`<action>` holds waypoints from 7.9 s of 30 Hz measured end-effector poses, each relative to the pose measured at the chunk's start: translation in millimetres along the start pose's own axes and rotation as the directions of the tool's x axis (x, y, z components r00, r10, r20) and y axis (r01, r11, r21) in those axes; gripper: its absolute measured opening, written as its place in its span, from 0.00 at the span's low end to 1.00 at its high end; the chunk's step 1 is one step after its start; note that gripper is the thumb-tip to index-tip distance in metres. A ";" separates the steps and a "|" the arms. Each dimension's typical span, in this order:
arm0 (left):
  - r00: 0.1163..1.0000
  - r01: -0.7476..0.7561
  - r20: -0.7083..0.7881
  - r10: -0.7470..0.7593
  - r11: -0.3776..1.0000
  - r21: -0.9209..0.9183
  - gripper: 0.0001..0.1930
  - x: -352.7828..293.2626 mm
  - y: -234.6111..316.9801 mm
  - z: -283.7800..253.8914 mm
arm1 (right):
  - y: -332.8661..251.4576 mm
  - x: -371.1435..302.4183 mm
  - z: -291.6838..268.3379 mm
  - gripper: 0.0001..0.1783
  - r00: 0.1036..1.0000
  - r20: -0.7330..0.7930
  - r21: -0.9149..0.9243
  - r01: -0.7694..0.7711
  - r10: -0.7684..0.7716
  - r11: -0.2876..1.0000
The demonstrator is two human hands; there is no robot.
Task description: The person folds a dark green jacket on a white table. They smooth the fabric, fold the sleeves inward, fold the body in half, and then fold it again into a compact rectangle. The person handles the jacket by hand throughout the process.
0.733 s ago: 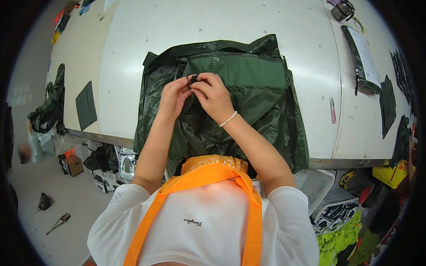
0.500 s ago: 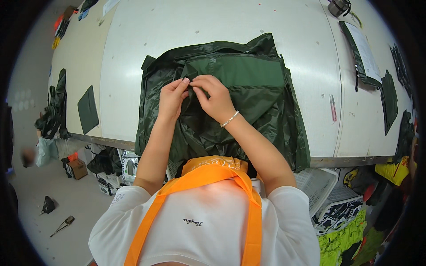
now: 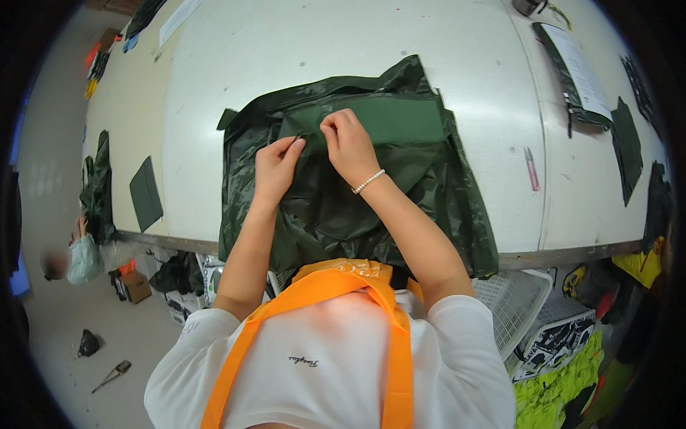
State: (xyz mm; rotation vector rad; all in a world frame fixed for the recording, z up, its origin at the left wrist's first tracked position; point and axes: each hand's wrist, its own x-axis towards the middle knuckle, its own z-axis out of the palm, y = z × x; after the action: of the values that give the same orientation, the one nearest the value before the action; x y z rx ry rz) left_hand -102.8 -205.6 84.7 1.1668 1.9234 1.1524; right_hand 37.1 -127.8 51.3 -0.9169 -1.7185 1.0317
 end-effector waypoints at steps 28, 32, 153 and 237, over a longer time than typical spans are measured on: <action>0.953 -0.036 -0.288 -0.093 0.910 -0.413 0.05 -2.3 5.6 -4.9 | -26.7 -7.8 -27.3 0.11 0.939 0.241 0.049 -0.265 0.246 0.963; 0.956 -0.046 -0.287 -0.065 0.931 -0.362 0.06 -8.2 3.4 -7.1 | -42.0 3.1 -1.5 0.10 0.936 0.273 0.075 -0.252 0.223 0.965; 0.912 -0.024 0.409 -0.032 0.991 0.132 0.21 8.9 -87.4 62.4 | 23.0 -97.8 -35.7 0.13 0.721 0.675 -0.471 0.253 0.160 0.845; 0.844 -0.534 0.320 0.429 0.628 0.566 0.18 61.4 -100.7 33.4 | 71.1 60.2 39.4 0.08 0.880 0.476 -0.330 0.183 -0.004 0.926</action>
State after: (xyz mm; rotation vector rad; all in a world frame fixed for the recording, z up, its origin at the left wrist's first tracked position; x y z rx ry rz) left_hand -139.6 -161.8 -23.7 2.1929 1.9875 0.5819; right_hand -9.0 -56.9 -4.2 -0.8392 -2.4034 0.9290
